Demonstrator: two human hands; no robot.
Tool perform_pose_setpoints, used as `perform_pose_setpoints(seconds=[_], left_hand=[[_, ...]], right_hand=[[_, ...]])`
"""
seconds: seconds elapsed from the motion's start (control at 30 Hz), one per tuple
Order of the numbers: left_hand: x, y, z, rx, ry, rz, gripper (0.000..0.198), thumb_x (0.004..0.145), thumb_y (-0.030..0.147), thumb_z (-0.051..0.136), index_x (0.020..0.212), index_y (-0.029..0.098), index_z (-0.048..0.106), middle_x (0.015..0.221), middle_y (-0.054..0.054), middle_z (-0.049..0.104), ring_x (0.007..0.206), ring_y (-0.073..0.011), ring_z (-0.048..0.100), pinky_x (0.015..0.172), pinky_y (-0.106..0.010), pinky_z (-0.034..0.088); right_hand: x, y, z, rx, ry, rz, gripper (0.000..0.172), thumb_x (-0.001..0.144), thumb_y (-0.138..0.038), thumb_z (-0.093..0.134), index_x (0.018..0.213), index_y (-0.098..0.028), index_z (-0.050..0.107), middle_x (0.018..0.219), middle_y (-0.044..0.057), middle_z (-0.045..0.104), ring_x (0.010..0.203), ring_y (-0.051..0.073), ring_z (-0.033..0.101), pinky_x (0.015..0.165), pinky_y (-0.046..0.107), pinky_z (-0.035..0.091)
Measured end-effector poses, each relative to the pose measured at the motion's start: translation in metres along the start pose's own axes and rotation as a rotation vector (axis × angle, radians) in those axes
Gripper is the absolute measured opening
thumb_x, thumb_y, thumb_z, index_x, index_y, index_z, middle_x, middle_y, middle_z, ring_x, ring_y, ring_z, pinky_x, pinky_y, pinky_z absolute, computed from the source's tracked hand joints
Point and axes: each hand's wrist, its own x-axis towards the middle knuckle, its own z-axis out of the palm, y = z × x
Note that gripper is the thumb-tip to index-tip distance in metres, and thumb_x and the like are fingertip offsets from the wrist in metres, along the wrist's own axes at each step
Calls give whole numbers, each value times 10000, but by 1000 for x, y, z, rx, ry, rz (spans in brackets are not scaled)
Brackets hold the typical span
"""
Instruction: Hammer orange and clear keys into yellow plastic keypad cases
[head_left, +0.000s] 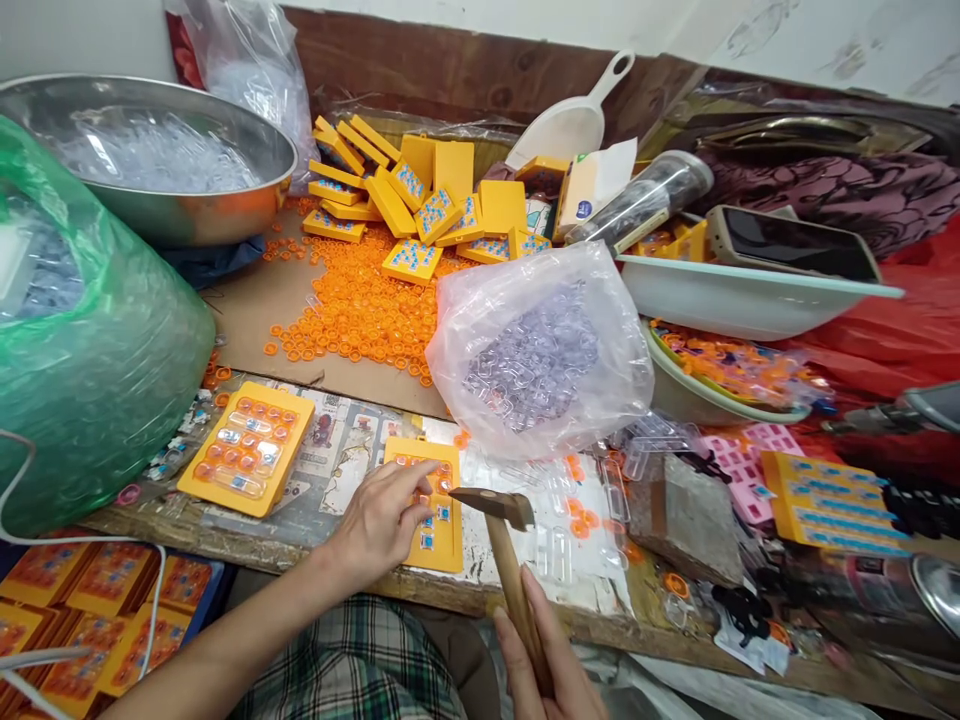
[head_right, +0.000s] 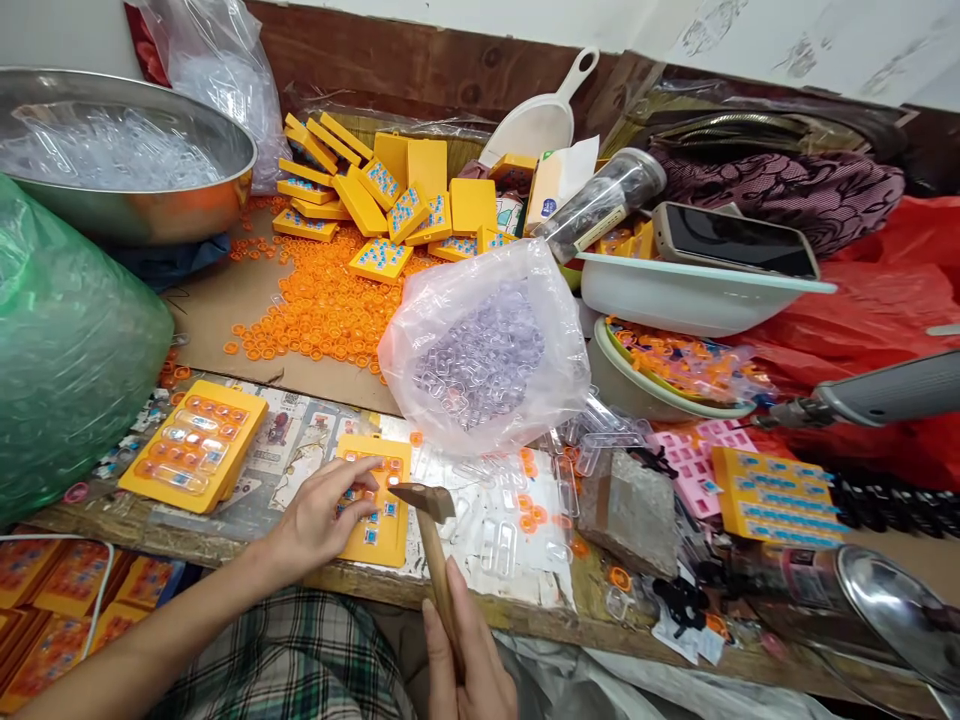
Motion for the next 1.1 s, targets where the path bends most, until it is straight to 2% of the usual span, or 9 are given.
perform_pose_setpoints(seconds=[0.1,0.23,0.47,0.57,0.63,0.7,0.87,0.97,1.1], left_hand=[[0,-8,5,-41,42,-74,433,831,159,569,1259,181,501,905,-53,703,887,-196,634,847,-356,520],[2,-11,7,-110,78,-161,499,798,165,626,1279,182,495,902,-43,726,915,-193,656,877,-348,517],[-7,-7,6,-201,76,-247,571,778,181,662,1317,196,475,918,-37,736,930,-187,670,928,-354,498],[-4,-7,-2,-221,97,-229,544,766,233,693,1280,196,518,956,-46,733,876,-176,678,846,-316,536],[13,-8,-10,-140,170,-178,350,810,249,645,1153,184,617,981,-66,726,862,-172,672,802,-299,546],[43,-11,-15,25,238,-121,187,861,200,556,992,168,686,1006,-86,716,921,-179,654,851,-308,525],[125,-30,-9,215,141,-121,193,785,51,547,814,148,711,890,-95,708,899,-221,631,854,-360,502],[140,-39,-2,245,74,-147,181,782,61,541,763,135,705,765,-84,687,763,-208,627,744,-340,518],[132,-40,1,272,18,-145,179,797,74,533,807,128,704,796,-66,664,746,-175,612,727,-295,510]], right_hand=[[12,-8,0,-38,-72,-151,590,904,-129,494,1442,-317,339,1277,23,614,1078,185,646,901,266,528],[17,-15,-3,-100,-201,-176,565,922,-131,455,1451,-288,330,1174,49,663,965,146,687,766,183,554],[19,-14,-5,-139,-199,-211,556,927,-121,403,1450,-295,332,1000,42,688,724,98,688,553,141,520],[18,-12,-3,-108,-168,-151,544,926,-158,443,1444,-295,347,1091,48,673,883,132,685,710,184,548],[16,-9,3,-79,-61,-136,544,923,-180,471,1439,-304,353,1161,55,650,978,162,663,814,231,542],[15,-5,10,-64,21,-116,547,918,-219,504,1439,-292,353,1069,55,670,860,152,678,755,221,553],[23,-4,27,-131,28,-101,608,901,-325,559,1455,-235,325,837,32,639,606,123,611,537,198,520],[34,-8,30,-258,43,-150,607,912,-351,538,1462,-224,311,823,40,630,598,134,610,486,213,487],[44,-9,30,-273,55,-177,610,910,-373,538,1458,-215,321,760,18,599,562,126,592,469,211,475]])
